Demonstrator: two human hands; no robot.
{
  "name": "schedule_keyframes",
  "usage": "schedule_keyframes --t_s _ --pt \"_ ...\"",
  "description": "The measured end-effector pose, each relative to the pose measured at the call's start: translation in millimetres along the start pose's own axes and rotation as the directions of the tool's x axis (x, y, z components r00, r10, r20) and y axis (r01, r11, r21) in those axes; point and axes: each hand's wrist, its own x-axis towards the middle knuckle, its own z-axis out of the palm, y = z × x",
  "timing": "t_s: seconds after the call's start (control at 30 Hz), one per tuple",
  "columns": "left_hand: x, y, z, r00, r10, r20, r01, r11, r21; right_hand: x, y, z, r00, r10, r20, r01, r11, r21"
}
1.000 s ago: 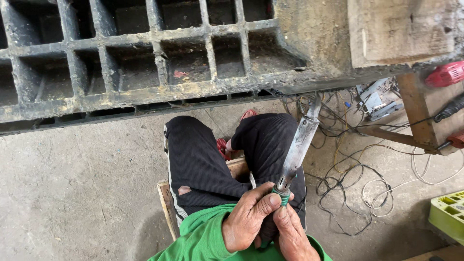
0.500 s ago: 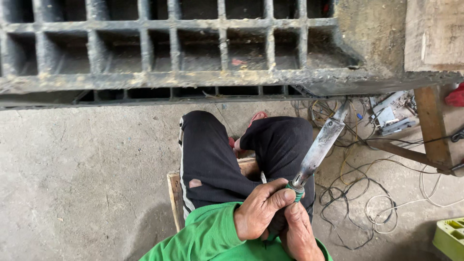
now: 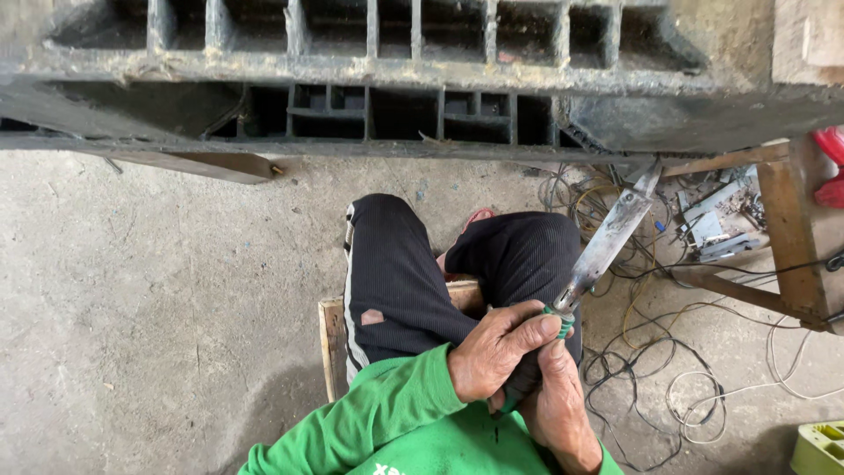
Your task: The person uses a heated soldering iron to carve and shape a black plastic grid-like object clamped to a wooden workbench. They repeatedly apply the tool to the edges and inner sections, removing material and smoothing surfaces.
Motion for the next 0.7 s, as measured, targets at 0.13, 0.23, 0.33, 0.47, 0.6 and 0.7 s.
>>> schedule_keyframes --t_s 0.13,0.23,0.33,0.47,0.6,0.7 --pt "-2.4 3.9 -2.5 0.995 -0.023 0.092 0.025 0.999 -0.023 -2.9 -3.1 3.4 0.998 0.044 -0.052 -0.044 0.999 0.005" --pt "-1.4 4.7 -5.5 0.988 -0.078 0.13 0.084 0.996 -0.039 -3.6 -2.8 3.7 0.991 0.098 -0.094 -0.095 0.995 0.03" --pt "1.5 1.3 -8.4 0.987 -0.018 0.16 0.03 0.997 -0.073 -2.7 1.0 2.6 0.979 0.131 -0.155 -0.123 0.991 0.06" --pt "-0.4 -4.7 -8.6 0.996 -0.004 0.089 0.01 0.998 -0.061 2.4 7.7 1.0 0.996 0.044 -0.072 -0.04 0.998 0.058" --pt "-2.2 -8.7 -8.7 0.995 -0.085 0.044 0.09 0.989 -0.115 1.2 14.3 -3.2 1.0 0.009 -0.029 -0.008 0.998 0.057" --pt "2.5 -8.6 -3.8 0.999 0.012 0.033 -0.006 0.986 -0.164 3.4 16.1 -7.9 0.999 0.01 0.039 -0.015 0.992 0.122"
